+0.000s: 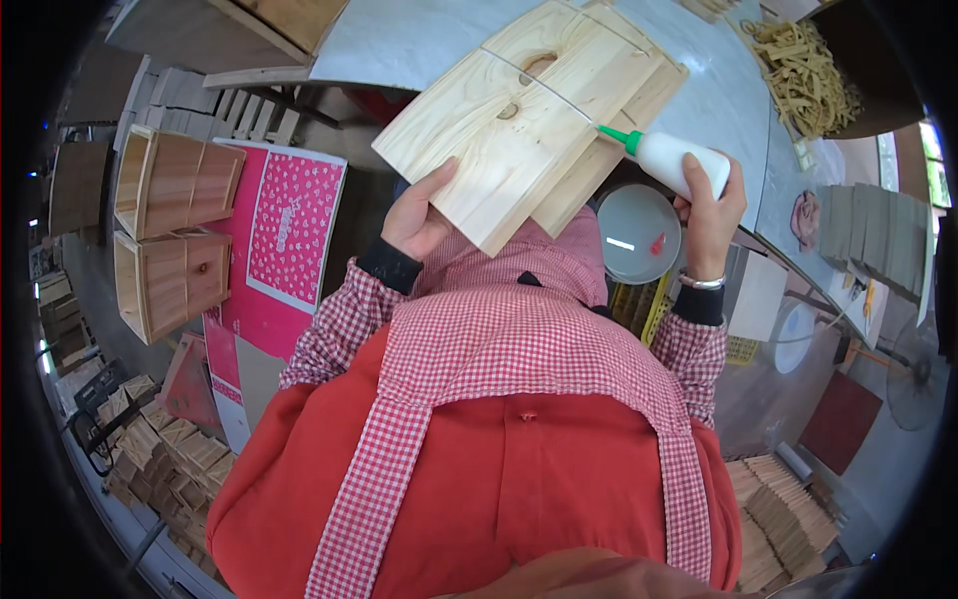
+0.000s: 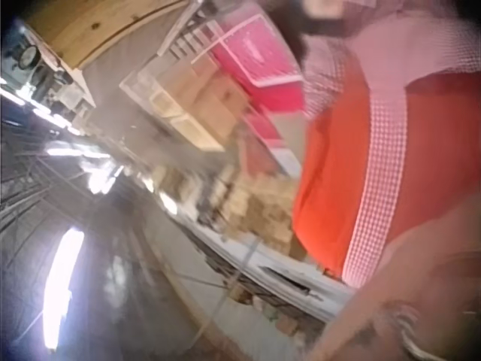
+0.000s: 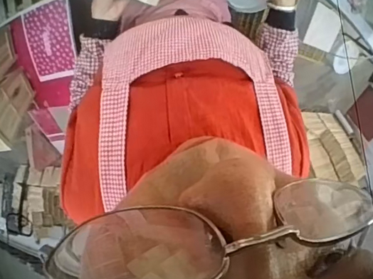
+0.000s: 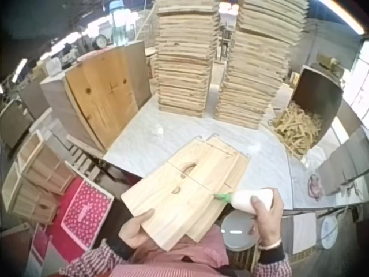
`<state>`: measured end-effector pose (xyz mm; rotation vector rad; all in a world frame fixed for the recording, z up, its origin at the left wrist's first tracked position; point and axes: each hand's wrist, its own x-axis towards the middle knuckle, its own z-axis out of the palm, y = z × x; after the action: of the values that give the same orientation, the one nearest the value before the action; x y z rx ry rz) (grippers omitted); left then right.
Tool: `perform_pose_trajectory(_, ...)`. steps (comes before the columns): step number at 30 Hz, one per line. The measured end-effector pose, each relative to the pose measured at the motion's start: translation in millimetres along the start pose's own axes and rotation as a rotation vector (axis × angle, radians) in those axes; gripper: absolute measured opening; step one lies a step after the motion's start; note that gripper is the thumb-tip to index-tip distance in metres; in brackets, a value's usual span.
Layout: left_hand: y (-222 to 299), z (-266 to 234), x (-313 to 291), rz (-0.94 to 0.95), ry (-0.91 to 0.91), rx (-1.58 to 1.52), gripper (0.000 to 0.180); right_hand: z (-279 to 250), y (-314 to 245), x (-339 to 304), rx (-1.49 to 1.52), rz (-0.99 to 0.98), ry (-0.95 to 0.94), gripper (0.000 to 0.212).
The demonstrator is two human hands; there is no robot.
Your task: The person is assembling and gluing wooden panels to form small crates or boxes in a workshop environment.
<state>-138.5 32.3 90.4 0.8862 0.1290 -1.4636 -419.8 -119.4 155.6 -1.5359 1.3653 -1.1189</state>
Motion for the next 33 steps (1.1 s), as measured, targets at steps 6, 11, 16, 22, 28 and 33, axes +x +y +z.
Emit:
perform_pose_trajectory(6, 5.2, 6.5, 1.9, 0.034, -0.144, -0.013, 0.055, -4.0, 5.3, 24.6, 0.532, 0.043, 0.270, 0.032)
perform_pose_trajectory(11, 7.7, 8.9, -2.6, 0.006, -0.113, -0.006, 0.054, -4.0, 18.3, 65.5, 0.489, 0.036, 0.378, 0.034)
perform_pose_trajectory(16, 7.2, 8.2, -3.2, 0.001, -0.101, 0.014, 0.054, -0.6, 28.2, 87.3, 0.373, 0.065, 0.427, 0.035)
perform_pose_trajectory(22, 8.6, 5.2, -1.2, -0.006, -0.109, 0.029, 0.053, -2.6, 33.0, 98.8, 0.294, 0.095, 0.406, 0.042)
perform_pose_trajectory(28, 8.4, 8.6, -2.7, 0.022, -0.135, 0.043, 0.053, -5.8, 23.8, 83.1, 0.330, 0.056, 0.342, 0.037)
perform_pose_trajectory(33, 13.6, 18.8, 3.5, 0.055, -0.172, 0.021, 0.052, 1.8, 6.6, 53.5, 0.388, -0.008, 0.235, 0.030)
